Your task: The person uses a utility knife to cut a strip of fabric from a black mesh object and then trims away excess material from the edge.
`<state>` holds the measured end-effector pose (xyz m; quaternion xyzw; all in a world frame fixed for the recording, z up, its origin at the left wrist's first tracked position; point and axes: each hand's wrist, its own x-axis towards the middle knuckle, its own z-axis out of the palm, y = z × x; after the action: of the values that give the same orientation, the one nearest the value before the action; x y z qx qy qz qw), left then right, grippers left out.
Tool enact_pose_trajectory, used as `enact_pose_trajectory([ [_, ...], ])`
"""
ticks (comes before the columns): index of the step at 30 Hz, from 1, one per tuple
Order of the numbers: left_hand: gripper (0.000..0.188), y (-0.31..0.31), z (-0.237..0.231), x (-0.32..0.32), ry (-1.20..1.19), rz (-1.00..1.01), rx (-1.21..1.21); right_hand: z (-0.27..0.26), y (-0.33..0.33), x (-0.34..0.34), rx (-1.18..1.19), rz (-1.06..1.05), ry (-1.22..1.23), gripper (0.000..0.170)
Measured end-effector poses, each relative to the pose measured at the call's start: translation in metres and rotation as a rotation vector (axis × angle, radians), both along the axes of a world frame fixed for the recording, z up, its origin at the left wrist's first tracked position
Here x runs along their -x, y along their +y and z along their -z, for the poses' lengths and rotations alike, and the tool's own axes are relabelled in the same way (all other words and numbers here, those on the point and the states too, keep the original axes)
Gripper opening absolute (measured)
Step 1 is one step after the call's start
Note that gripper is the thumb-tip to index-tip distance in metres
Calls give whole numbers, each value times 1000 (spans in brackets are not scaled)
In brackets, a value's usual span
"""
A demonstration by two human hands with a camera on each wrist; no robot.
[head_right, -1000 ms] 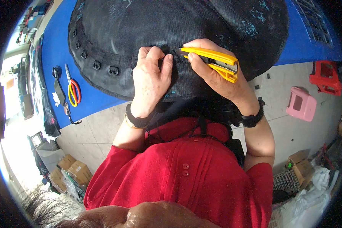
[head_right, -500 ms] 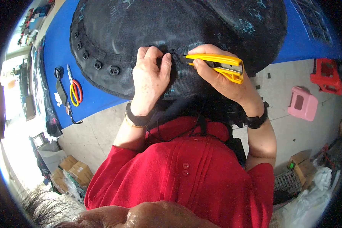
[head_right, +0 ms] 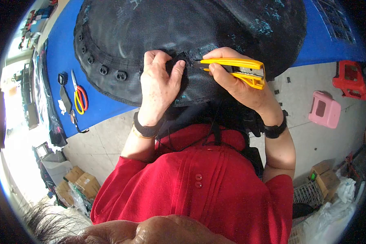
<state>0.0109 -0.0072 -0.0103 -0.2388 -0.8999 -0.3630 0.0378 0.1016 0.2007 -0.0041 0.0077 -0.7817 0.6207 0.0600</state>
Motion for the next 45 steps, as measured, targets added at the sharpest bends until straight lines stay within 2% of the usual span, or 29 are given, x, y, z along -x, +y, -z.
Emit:
enact_pose_trajectory([
  [11,29,0,-1,0,-3,6,-1,5,-15,12,93,71,70,23],
  [17,29,-1,0,1,6,6,5,3,-10,12,5,7,34,23],
  [23,28,-1,0,0,5,5,-9,-2,-6,13,-133,-27,122,21],
  [29,28,-1,0,0,2,4,-13,-8,-4,8,-91,-31,52,20],
  [41,28,-1,2,0,6,-4,-5,-15,-5,5,-243,-35,136,18],
  [45,28,-1,2,0,34,4,-14,-21,-6,4,-196,-54,58,18],
])
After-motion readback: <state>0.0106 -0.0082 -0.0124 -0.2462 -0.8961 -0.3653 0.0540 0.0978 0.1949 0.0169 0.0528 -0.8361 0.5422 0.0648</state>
